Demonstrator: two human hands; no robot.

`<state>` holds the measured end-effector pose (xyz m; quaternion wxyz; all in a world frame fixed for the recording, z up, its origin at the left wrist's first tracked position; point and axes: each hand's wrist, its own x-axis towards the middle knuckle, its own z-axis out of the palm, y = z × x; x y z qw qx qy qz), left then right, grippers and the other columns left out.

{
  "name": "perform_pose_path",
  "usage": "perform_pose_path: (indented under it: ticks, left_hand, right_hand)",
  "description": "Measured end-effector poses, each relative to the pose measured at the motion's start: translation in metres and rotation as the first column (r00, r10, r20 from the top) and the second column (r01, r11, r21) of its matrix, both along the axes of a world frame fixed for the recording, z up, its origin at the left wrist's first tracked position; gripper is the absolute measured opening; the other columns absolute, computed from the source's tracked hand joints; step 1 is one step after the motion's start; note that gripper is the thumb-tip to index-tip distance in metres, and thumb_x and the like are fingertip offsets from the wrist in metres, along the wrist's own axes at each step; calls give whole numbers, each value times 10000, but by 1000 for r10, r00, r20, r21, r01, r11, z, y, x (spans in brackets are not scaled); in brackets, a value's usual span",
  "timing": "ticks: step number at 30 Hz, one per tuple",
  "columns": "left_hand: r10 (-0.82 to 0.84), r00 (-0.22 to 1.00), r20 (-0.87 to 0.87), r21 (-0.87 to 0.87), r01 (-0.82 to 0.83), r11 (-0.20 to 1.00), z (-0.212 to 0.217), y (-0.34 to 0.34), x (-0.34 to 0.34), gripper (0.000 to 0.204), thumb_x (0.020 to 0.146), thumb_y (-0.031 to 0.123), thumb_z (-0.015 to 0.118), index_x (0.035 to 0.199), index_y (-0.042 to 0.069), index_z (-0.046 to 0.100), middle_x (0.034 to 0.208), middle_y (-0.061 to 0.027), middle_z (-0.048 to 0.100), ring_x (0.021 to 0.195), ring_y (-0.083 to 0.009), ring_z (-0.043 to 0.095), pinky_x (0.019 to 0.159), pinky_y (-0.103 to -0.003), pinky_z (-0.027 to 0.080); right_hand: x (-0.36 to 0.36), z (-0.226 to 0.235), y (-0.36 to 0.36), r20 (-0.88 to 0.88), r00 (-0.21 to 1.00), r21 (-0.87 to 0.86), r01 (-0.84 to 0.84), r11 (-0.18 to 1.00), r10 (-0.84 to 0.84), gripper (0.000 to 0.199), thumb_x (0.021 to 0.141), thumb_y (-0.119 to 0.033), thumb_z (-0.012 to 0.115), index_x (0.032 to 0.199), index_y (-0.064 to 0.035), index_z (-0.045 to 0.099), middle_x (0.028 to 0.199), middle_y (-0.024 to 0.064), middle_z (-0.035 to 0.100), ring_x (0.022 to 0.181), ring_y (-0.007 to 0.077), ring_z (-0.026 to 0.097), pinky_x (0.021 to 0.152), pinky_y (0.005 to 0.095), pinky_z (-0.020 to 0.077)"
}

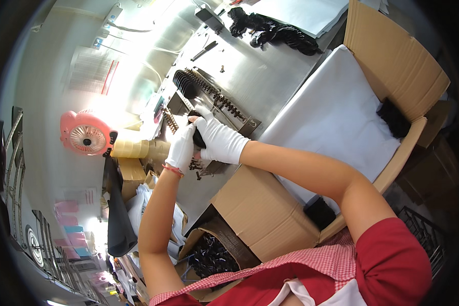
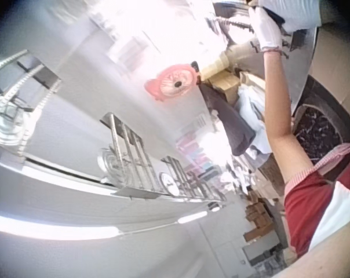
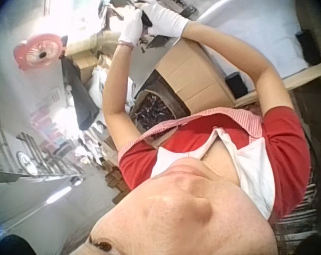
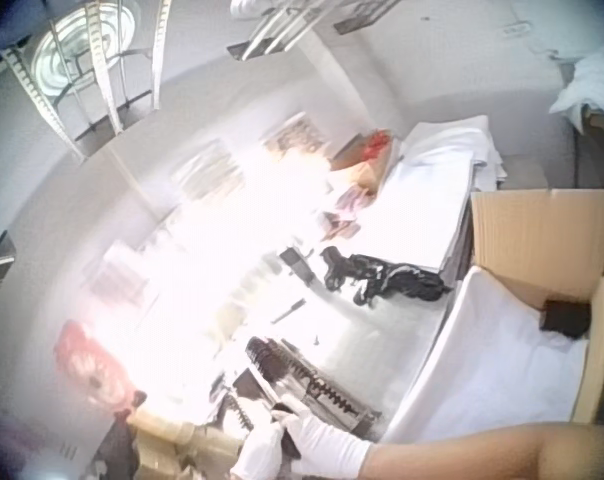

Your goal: The person repeatedly picks up small black components and inserts them into slots on a metal rack, then places the filled rack onto a larger metal shelving unit. The person also moves a cardboard box and handles a white foam sheet during the process.

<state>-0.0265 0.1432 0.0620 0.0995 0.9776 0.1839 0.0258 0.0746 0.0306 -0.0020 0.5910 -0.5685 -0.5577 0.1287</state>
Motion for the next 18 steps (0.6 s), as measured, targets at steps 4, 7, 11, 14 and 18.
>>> perform_pose_path:
  ticks: [4, 7, 11, 14, 18]
  left_hand:
    - [301, 953, -23, -587, -256, 768, 7, -16, -13, 230, 985, 89, 414, 1121, 10, 582, 1068, -210, 624, 1062, -344, 605, 904, -384, 486]
    - [-225, 966, -128, -358, 167, 919, 39, 33, -3, 240, 983, 155, 453, 1133, 56, 611, 1020, -131, 676, 942, -242, 660, 864, -349, 511]
    - [372, 928, -25, -127, -372, 920, 22, 94, 43, 420, 867, 288, 691, 1095, -61, 640, 1008, -122, 702, 899, -151, 663, 790, -275, 523]
    - [292, 950, 111, 42, -298, 954, -17, 151, 63, 670, 752, 367, 824, 1183, -88, 590, 1066, -191, 671, 907, -236, 667, 808, -306, 535]
    - [422, 870, 255, -55, -422, 905, -31, 148, 89, 782, 673, 366, 890, 1216, -81, 548, 1113, -188, 643, 1000, -246, 630, 875, -345, 522]
  right_hand:
    - [3, 10, -2, 43, 999, -18, 22, 1000, -21, 774, 703, -210, 831, 1351, -81, 429, 1338, 196, 395, 1183, 393, 533, 1005, 434, 478]
    - [13, 16, 0, 2, 994, -254, 107, 961, -110, 568, 781, -249, 755, 1284, -141, 514, 1240, 229, 497, 1032, 394, 621, 887, 451, 536]
    - [11, -3, 21, 92, 992, -347, 110, 931, -83, 439, 782, -232, 744, 1162, -102, 565, 1224, 195, 516, 1063, 374, 602, 930, 421, 503]
    - [10, -1, 24, 58, 997, -433, -15, 901, 44, 398, 764, -200, 729, 1117, -92, 582, 1215, 191, 534, 1024, 375, 621, 911, 415, 513]
    - [19, -3, 19, 38, 996, -444, -61, 894, 86, 349, 707, -152, 690, 1033, -74, 593, 1129, 182, 588, 959, 375, 648, 859, 404, 539]
